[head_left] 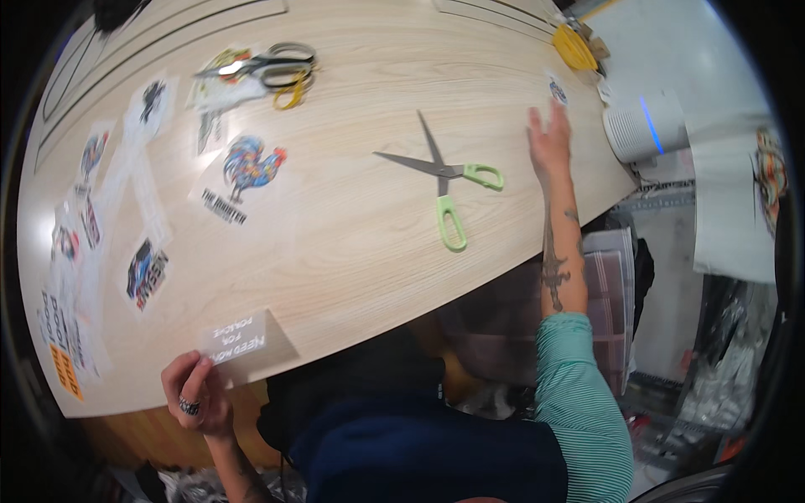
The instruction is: The person peels various stickers from a sheet on a table, separating them from the backing paper. They handle multiple sticker designs, including logos and text, and place the peeled stickers on the table.
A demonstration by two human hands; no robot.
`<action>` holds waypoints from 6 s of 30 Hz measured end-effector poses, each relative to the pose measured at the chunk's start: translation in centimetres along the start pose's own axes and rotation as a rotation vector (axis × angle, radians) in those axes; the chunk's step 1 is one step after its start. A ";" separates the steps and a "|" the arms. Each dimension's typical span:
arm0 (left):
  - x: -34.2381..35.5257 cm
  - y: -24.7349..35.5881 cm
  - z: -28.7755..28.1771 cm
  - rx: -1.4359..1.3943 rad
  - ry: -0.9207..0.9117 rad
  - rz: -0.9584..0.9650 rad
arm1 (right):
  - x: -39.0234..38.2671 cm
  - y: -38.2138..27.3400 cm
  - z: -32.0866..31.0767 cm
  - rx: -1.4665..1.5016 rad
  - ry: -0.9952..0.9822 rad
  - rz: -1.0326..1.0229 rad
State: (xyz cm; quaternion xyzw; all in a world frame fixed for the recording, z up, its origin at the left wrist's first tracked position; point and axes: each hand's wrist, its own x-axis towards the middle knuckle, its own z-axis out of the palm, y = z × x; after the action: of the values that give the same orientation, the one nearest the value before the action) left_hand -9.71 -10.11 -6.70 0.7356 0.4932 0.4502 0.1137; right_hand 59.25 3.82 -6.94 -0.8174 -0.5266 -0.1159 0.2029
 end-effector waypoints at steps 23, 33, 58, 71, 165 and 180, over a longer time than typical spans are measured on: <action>3.0 1.8 2.7 0.229 0.405 -0.045 | 11.6 13.2 5.1 -0.246 0.056 0.206; 2.0 1.0 2.7 0.469 0.282 0.050 | 14.1 11.8 5.0 -0.193 -0.068 0.291; 3.9 2.8 3.9 0.472 0.294 -0.022 | 13.4 13.7 4.0 -0.141 -0.017 0.115; 3.5 2.4 4.0 0.353 0.313 0.032 | -11.5 0.2 -7.7 0.262 -0.116 -0.143; 17.9 -6.2 6.7 0.166 -0.459 0.100 | -12.6 -37.8 -2.2 0.532 -0.534 -0.948; 17.7 -3.9 7.6 0.170 -0.419 0.006 | -11.7 -37.5 -2.1 0.648 -0.510 -0.794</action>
State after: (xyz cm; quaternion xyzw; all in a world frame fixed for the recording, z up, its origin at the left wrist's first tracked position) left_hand -4.30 8.54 -3.70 0.8214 0.4928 0.2448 0.1497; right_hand 20.38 6.96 -1.98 -0.4549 -0.8343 0.1850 0.2506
